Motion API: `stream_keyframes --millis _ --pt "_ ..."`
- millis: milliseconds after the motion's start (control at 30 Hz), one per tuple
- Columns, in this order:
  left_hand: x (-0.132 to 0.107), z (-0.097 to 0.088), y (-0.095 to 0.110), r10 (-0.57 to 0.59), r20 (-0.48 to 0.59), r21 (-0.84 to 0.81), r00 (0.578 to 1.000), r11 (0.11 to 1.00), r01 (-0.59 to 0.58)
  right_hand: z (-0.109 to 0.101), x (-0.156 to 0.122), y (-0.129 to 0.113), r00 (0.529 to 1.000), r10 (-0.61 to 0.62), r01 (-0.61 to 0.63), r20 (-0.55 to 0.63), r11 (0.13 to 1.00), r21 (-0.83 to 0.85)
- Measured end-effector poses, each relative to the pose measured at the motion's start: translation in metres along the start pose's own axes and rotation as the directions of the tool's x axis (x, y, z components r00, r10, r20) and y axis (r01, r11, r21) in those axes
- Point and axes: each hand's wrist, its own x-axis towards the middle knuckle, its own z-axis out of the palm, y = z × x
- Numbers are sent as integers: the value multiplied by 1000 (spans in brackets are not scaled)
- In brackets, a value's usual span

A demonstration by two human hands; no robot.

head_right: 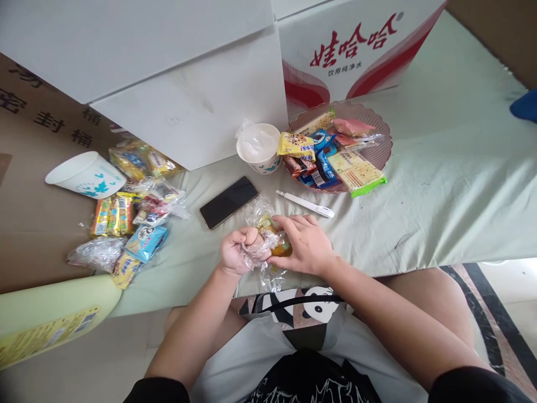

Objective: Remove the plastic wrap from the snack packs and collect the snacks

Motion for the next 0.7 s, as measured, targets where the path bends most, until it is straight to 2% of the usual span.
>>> stream_keyframes --millis 100,167,200,267,333,367,433,533,600,700 --pt "-5 3 8 119 -33 11 992 993 -118 0 0 -1 1000 10 -10 2 999 -31" --pt "-11 -3 24 200 -125 -9 972 979 -203 1 0 -2 1000 21 -21 -2 999 -41" --pt "-15 -8 33 248 -193 -18 949 967 -256 1 0 -1 1000 28 -28 -12 999 -42" --pt "-21 -19 52 385 -326 -16 864 911 -412 2 -1 0 998 33 -34 -48 999 -32" --pt "-25 -28 67 492 -386 7 780 847 -531 4 -2 2 996 28 -29 -90 1000 -12" --pt "-26 -31 71 521 -396 16 756 827 -562 6 -3 4 994 26 -26 -108 1000 -1" --pt "-28 -33 75 532 -399 13 747 818 -575 8 -4 6 991 32 -30 -130 999 21" --pt "-28 -32 74 503 -412 -40 760 823 -566 11 -6 7 985 43 -30 -169 996 79" --pt "-27 -29 73 479 -427 -80 767 825 -559 9 -9 6 971 42 -17 -235 994 109" --pt "-24 -24 69 420 -423 -110 803 856 -505 -4 -9 8 938 25 5 -346 996 84"
